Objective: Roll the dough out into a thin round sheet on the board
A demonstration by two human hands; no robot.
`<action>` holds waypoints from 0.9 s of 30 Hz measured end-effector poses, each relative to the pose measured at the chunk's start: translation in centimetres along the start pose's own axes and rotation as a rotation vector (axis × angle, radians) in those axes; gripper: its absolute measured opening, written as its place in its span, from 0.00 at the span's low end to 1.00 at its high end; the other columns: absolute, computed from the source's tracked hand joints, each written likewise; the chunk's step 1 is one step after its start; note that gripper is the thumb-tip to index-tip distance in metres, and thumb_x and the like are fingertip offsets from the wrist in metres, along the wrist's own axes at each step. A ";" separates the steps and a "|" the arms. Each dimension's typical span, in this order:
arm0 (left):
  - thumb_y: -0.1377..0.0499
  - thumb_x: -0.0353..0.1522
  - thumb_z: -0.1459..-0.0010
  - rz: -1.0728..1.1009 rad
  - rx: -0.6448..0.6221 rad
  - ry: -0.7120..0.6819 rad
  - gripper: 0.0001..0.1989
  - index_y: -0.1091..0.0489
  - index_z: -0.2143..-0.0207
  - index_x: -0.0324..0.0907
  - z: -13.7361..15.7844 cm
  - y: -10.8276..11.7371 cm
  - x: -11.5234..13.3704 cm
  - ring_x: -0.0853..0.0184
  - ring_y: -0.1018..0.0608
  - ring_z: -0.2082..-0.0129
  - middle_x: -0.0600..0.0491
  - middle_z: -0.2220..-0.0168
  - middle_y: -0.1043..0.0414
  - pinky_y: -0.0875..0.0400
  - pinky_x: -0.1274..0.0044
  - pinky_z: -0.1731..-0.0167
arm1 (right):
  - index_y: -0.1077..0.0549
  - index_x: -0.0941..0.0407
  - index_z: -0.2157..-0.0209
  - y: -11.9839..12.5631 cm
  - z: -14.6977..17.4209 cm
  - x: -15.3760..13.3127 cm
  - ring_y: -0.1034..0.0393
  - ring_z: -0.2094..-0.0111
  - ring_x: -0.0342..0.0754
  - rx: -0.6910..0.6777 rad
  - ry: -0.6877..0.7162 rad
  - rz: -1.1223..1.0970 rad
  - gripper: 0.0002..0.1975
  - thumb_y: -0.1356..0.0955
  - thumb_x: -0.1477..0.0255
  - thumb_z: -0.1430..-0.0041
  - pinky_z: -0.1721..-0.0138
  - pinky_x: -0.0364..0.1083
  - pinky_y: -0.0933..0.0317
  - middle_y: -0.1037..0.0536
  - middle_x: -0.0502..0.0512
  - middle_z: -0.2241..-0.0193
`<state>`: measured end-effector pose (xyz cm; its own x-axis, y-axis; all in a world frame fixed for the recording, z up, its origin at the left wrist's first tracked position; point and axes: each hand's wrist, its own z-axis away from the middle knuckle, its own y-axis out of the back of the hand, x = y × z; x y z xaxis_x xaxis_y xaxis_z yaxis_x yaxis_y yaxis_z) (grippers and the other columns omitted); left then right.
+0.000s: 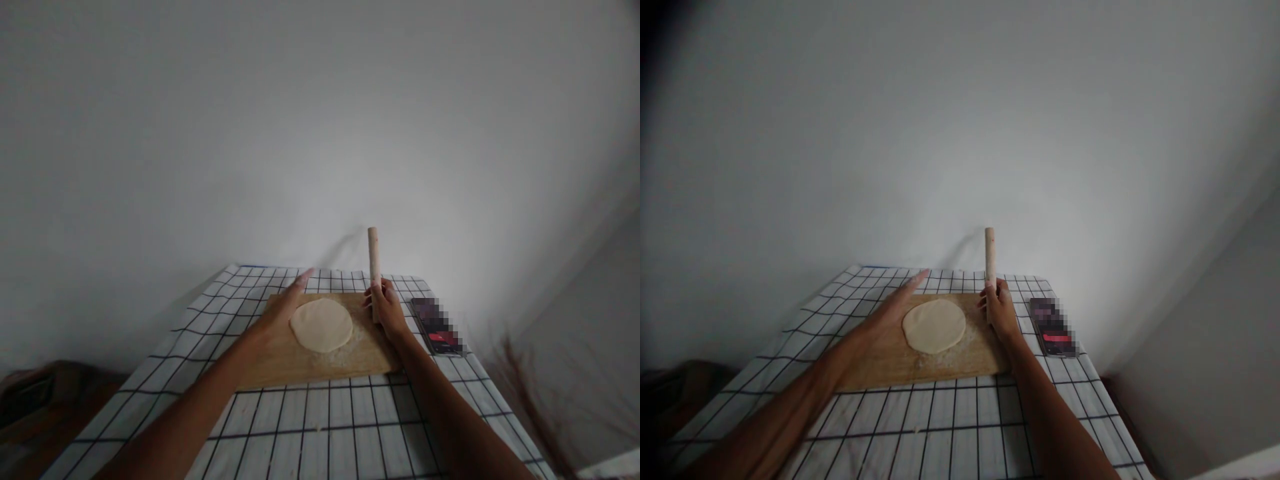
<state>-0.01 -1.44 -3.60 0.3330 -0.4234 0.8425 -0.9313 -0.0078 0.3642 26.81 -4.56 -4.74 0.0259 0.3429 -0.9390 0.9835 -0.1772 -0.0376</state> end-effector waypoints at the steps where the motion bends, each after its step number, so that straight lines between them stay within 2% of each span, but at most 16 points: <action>1: 0.55 0.49 0.31 0.049 0.084 0.031 0.28 0.30 0.40 0.46 -0.6 0.8 -0.1 0.55 0.31 0.34 0.45 0.36 0.31 0.37 0.59 0.36 | 0.35 0.52 0.58 0.1 0.0 -0.2 0.34 0.78 0.41 -0.006 -0.012 0.014 0.20 0.36 0.49 0.35 0.81 0.40 0.40 0.27 0.47 0.69; 3: 0.57 0.49 0.31 0.106 0.228 0.062 0.30 0.32 0.40 0.40 -1.4 2.4 0.1 0.55 0.30 0.35 0.41 0.37 0.30 0.36 0.59 0.37 | 0.34 0.52 0.57 0.4 0.0 -0.7 0.39 0.81 0.40 -0.050 -0.031 0.079 0.21 0.37 0.48 0.35 0.84 0.40 0.46 0.29 0.45 0.72; 5: 0.58 0.48 0.30 0.097 0.340 0.040 0.30 0.34 0.40 0.38 -1.4 3.8 0.9 0.54 0.29 0.37 0.38 0.38 0.30 0.35 0.59 0.39 | 0.30 0.53 0.58 0.5 0.1 -1.2 0.39 0.81 0.41 -0.143 0.002 0.207 0.21 0.37 0.49 0.34 0.82 0.40 0.47 0.30 0.45 0.75; 8: 0.54 0.47 0.31 0.057 0.467 -0.066 0.25 0.32 0.43 0.42 -0.5 4.8 3.3 0.57 0.29 0.38 0.44 0.39 0.29 0.36 0.64 0.38 | 0.26 0.54 0.61 0.0 0.9 -2.1 0.36 0.76 0.44 -0.349 0.130 0.433 0.16 0.33 0.54 0.35 0.76 0.42 0.46 0.28 0.47 0.76; 10: 0.52 0.45 0.30 -0.031 0.470 -0.186 0.21 0.31 0.45 0.45 0.1 4.8 4.8 0.60 0.29 0.39 0.48 0.41 0.28 0.37 0.68 0.38 | 0.25 0.53 0.60 -0.6 1.7 -2.9 0.36 0.76 0.45 -0.487 0.175 0.537 0.12 0.31 0.58 0.37 0.75 0.43 0.49 0.28 0.47 0.78; 11: 0.53 0.44 0.29 -0.093 0.427 -0.238 0.20 0.30 0.45 0.45 0.4 4.6 5.3 0.61 0.28 0.40 0.49 0.42 0.27 0.37 0.69 0.38 | 0.26 0.52 0.59 -1.0 2.2 -3.2 0.37 0.77 0.45 -0.541 0.185 0.575 0.11 0.30 0.60 0.37 0.75 0.43 0.50 0.28 0.46 0.78; 13: 0.56 0.42 0.28 -0.270 0.255 -0.298 0.21 0.31 0.43 0.45 0.8 3.8 5.5 0.62 0.27 0.42 0.49 0.42 0.27 0.35 0.70 0.40 | 0.28 0.51 0.58 -1.7 3.0 -3.8 0.36 0.76 0.46 -0.611 0.210 0.640 0.10 0.30 0.63 0.37 0.74 0.43 0.50 0.28 0.47 0.77; 15: 0.57 0.39 0.28 -0.448 0.054 -0.299 0.21 0.32 0.41 0.45 1.1 2.7 4.5 0.63 0.27 0.41 0.48 0.41 0.28 0.35 0.70 0.40 | 0.29 0.52 0.59 -2.3 3.6 -4.2 0.33 0.71 0.47 -0.636 0.255 0.707 0.09 0.31 0.63 0.36 0.70 0.44 0.46 0.25 0.51 0.70; 17: 0.55 0.37 0.29 -0.569 -0.062 -0.286 0.21 0.31 0.42 0.44 1.3 1.9 2.7 0.59 0.27 0.39 0.46 0.42 0.26 0.36 0.66 0.39 | 0.30 0.53 0.61 -2.9 4.0 -4.3 0.31 0.66 0.49 -0.632 0.290 0.787 0.10 0.32 0.60 0.34 0.66 0.46 0.42 0.25 0.55 0.62; 20: 0.52 0.35 0.31 -0.680 -0.152 -0.277 0.21 0.30 0.40 0.44 0.9 1.4 0.0 0.50 0.34 0.33 0.42 0.39 0.28 0.44 0.54 0.35 | 0.29 0.53 0.63 -3.5 4.3 -4.3 0.30 0.63 0.50 -0.578 0.329 0.906 0.14 0.35 0.57 0.31 0.62 0.48 0.38 0.26 0.58 0.59; 22: 0.51 0.35 0.31 -0.742 -0.244 -0.296 0.22 0.32 0.39 0.45 0.0 1.6 -1.1 0.48 0.40 0.30 0.42 0.35 0.33 0.50 0.50 0.34 | 0.28 0.54 0.62 -3.7 4.3 -4.1 0.30 0.60 0.53 -0.529 0.360 0.955 0.13 0.37 0.60 0.29 0.58 0.49 0.37 0.26 0.60 0.59; 25: 0.48 0.32 0.33 -0.802 -0.409 -0.331 0.22 0.31 0.38 0.45 -1.9 1.8 -1.6 0.48 0.42 0.29 0.42 0.32 0.37 0.52 0.49 0.33 | 0.27 0.54 0.59 -3.7 4.2 -3.6 0.31 0.53 0.55 -0.436 0.361 0.982 0.10 0.39 0.68 0.28 0.51 0.52 0.38 0.26 0.62 0.55; 27: 0.47 0.31 0.34 -0.819 -0.495 -0.355 0.23 0.32 0.38 0.45 -2.8 1.9 -1.5 0.50 0.41 0.29 0.43 0.31 0.39 0.49 0.53 0.32 | 0.27 0.54 0.55 -3.6 4.2 -3.2 0.32 0.50 0.56 -0.385 0.319 0.971 0.10 0.40 0.71 0.29 0.48 0.53 0.39 0.25 0.62 0.52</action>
<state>-1.84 1.71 -3.07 0.7027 -0.7006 0.1237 -0.2443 -0.0743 0.9668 22.43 -8.84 -3.06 0.8121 0.4457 -0.3767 0.5073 -0.2203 0.8331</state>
